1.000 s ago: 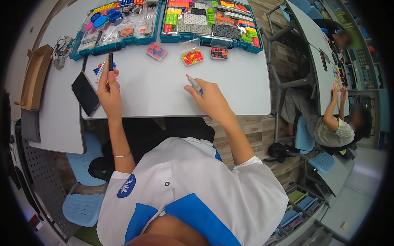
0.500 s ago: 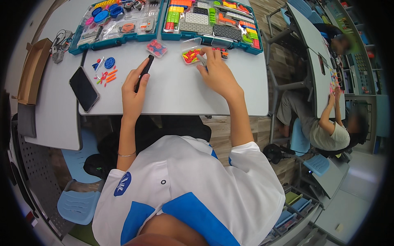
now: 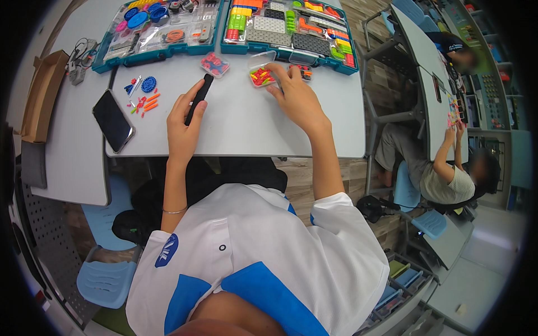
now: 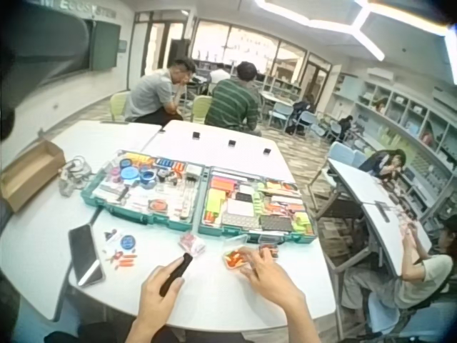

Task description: The person assembles a small structure using colorful plastic building blocks. They pick up various pieces from a kit, connect them together, and occasionally disassemble parts to rearrange them. The person also organizes the remaining pieces into small containers on the table.

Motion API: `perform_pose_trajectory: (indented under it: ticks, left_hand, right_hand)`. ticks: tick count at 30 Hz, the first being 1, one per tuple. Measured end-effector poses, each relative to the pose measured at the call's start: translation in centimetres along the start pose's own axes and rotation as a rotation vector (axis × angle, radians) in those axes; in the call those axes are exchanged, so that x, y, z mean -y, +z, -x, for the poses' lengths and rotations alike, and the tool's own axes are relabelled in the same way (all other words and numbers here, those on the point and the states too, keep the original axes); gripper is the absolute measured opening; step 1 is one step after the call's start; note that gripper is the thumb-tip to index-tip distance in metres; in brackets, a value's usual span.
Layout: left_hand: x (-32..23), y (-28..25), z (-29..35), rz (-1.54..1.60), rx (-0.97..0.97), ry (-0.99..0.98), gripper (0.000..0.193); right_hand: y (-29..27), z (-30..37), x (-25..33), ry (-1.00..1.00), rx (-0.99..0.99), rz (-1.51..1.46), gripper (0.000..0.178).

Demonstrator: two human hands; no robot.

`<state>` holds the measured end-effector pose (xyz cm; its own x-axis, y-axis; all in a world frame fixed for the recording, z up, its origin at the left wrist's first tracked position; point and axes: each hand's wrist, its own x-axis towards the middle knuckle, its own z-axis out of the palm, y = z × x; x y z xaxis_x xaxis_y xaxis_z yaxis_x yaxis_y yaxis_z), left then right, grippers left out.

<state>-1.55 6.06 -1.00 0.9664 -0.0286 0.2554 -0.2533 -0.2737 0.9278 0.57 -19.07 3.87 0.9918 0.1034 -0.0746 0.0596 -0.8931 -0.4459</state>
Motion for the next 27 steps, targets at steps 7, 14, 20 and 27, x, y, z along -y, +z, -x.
perform_pose_trajectory:
  ticks: [7,14,20,27]
  left_hand:
    - [0.3,0.1,0.0,-0.015,0.032,0.002,0.04]
    - [0.5,0.2,0.0,0.006,0.041,-0.05,0.039]
    - [0.6,0.2,-0.1,0.011,0.059,-0.039,0.039]
    - [0.2,0.7,-0.1,0.019,0.028,-0.024,0.037]
  right_hand:
    - [0.9,0.0,-1.3,-0.012,-0.051,0.005,0.044]
    - [1.0,-0.4,-1.1,0.019,0.03,0.082,0.044]
    - [-0.1,-0.4,0.2,0.017,-0.054,0.033,0.051]
    - [-0.4,-2.0,0.8,-0.014,-0.052,0.118,0.061]
